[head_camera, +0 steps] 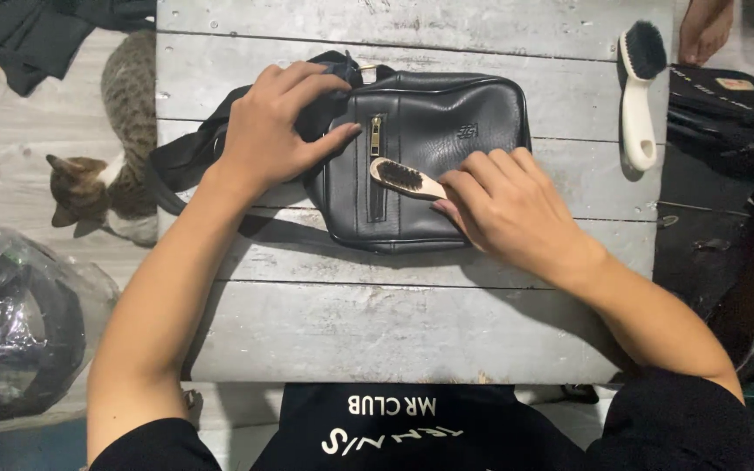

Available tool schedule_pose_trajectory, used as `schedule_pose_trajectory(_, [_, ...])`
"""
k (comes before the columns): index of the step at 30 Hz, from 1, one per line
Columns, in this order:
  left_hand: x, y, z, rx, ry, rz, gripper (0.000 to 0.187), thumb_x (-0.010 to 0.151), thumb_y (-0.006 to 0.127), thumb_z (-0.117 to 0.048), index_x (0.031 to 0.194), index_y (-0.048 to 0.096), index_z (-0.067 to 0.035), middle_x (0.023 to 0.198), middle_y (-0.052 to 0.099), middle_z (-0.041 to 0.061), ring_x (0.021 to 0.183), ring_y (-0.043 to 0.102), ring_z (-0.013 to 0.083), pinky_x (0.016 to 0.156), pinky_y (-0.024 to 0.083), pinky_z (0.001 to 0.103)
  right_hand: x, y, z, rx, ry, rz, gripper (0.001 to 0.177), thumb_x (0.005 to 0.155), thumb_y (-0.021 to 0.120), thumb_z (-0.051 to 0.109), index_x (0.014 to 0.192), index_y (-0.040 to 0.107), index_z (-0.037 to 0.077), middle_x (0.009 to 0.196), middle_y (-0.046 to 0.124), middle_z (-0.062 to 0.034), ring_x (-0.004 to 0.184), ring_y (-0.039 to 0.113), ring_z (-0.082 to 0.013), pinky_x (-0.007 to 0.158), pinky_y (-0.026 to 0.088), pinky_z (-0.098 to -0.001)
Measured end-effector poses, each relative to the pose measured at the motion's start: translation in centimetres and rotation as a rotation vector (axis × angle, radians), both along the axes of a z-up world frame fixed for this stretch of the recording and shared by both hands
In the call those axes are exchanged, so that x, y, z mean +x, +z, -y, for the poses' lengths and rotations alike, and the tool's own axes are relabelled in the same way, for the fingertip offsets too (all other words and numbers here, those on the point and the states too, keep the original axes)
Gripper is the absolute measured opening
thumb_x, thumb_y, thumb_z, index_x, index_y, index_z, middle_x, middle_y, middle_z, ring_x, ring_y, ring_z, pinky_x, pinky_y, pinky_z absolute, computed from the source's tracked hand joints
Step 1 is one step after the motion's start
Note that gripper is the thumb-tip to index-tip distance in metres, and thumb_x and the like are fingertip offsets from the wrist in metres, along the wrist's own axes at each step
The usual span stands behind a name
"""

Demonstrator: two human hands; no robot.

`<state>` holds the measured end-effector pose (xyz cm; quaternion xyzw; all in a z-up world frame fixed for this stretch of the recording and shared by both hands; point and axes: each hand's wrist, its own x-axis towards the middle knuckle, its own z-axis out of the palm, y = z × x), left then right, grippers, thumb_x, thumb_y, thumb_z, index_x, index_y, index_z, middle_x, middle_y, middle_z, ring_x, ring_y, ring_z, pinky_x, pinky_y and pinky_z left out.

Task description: Brushing a black leather bag with a small wooden brush on a workbench

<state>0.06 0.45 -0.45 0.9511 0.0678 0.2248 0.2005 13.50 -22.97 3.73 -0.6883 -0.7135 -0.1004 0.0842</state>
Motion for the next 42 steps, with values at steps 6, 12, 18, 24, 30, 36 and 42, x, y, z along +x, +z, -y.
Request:
schedule_pose_trajectory(6, [-0.2, 0.3, 0.1, -0.02, 0.001, -0.008, 0.031, 0.085, 0.064, -0.04, 0.104, 0.059, -0.016, 0.105, 0.058, 0.001, 0.087, 0.052, 0.0245, 0.058, 0.046, 0.038, 1.8, -0.3, 0.9, -0.097, -0.037, -0.034, 0.017, 0.093, 0.048, 0.014, 0.096, 0.051, -0.003, 0.094, 0.055, -0.017, 0.074, 0.047, -0.0241, 0.065, 0.041, -0.0336])
schedule_pose_trajectory(12, [-0.3, 0.2, 0.1, -0.02, -0.006, -0.004, 0.031, 0.085, 0.064, -0.04, 0.105, 0.059, -0.016, 0.105, 0.058, 0.002, 0.086, 0.052, 0.0247, 0.058, 0.046, 0.038, 3.2, -0.4, 1.7, 0.198, 0.049, -0.119, 0.027, 0.089, 0.061, -0.003, 0.116, 0.055, -0.004, 0.096, 0.06, -0.0165, 0.082, 0.053, -0.0287, 0.071, 0.039, -0.037])
schedule_pose_trajectory(18, [-0.2, 0.1, 0.1, -0.018, 0.004, -0.003, 0.032, 0.084, 0.064, -0.041, 0.105, 0.059, -0.017, 0.106, 0.057, 0.002, 0.087, 0.052, 0.0247, 0.057, 0.046, 0.038, 2.6, -0.1, 1.6, 0.184, 0.171, -0.218, 0.024, 0.09, 0.05, -0.009, 0.114, 0.052, -0.008, 0.096, 0.052, -0.0241, 0.081, 0.051, -0.0321, 0.07, 0.045, -0.0381])
schedule_pose_trajectory(24, [-0.1, -0.1, 0.0, -0.033, 0.008, 0.03, 0.032, 0.083, 0.066, -0.04, 0.104, 0.06, -0.017, 0.106, 0.057, 0.002, 0.089, 0.054, 0.0241, 0.06, 0.046, 0.037, 1.7, -0.1, 1.4, 0.044, 0.077, -0.201, 0.032, 0.083, 0.049, -0.009, 0.114, 0.051, 0.0, 0.098, 0.05, -0.0194, 0.081, 0.05, -0.0303, 0.069, 0.047, -0.0359])
schedule_pose_trajectory(30, [0.0, -0.2, 0.0, -0.025, 0.024, 0.117, 0.023, 0.088, 0.063, -0.031, 0.102, 0.06, -0.014, 0.103, 0.054, 0.004, 0.088, 0.055, 0.0233, 0.061, 0.046, 0.034, 1.7, -0.7, 1.1, -0.063, 0.037, 0.084, 0.049, 0.078, 0.051, 0.016, 0.127, 0.048, 0.015, 0.076, 0.043, -0.0056, 0.062, 0.04, -0.0184, 0.055, 0.036, -0.0301])
schedule_pose_trajectory(36, [0.2, -0.3, -0.1, -0.043, 0.043, 0.177, 0.018, 0.087, 0.062, -0.024, 0.098, 0.06, -0.011, 0.098, 0.053, 0.005, 0.085, 0.056, 0.0233, 0.06, 0.046, 0.034, 2.2, -1.3, 0.7, 0.066, 0.008, 0.217, 0.035, 0.096, 0.056, 0.033, 0.126, 0.056, 0.016, 0.06, 0.05, 0.0058, 0.05, 0.042, -0.0099, 0.051, 0.03, -0.0243])
schedule_pose_trajectory(42, [0.2, -0.5, -0.1, -0.041, 0.048, 0.189, 0.016, 0.087, 0.061, -0.023, 0.098, 0.059, -0.011, 0.098, 0.052, 0.005, 0.083, 0.054, 0.0244, 0.059, 0.045, 0.035, 1.9, -2.8, 1.8, 0.037, 0.193, 0.055, 0.039, 0.094, 0.055, 0.019, 0.13, 0.046, 0.01, 0.05, 0.045, 0.0084, 0.039, 0.036, -0.0071, 0.047, 0.033, -0.0258])
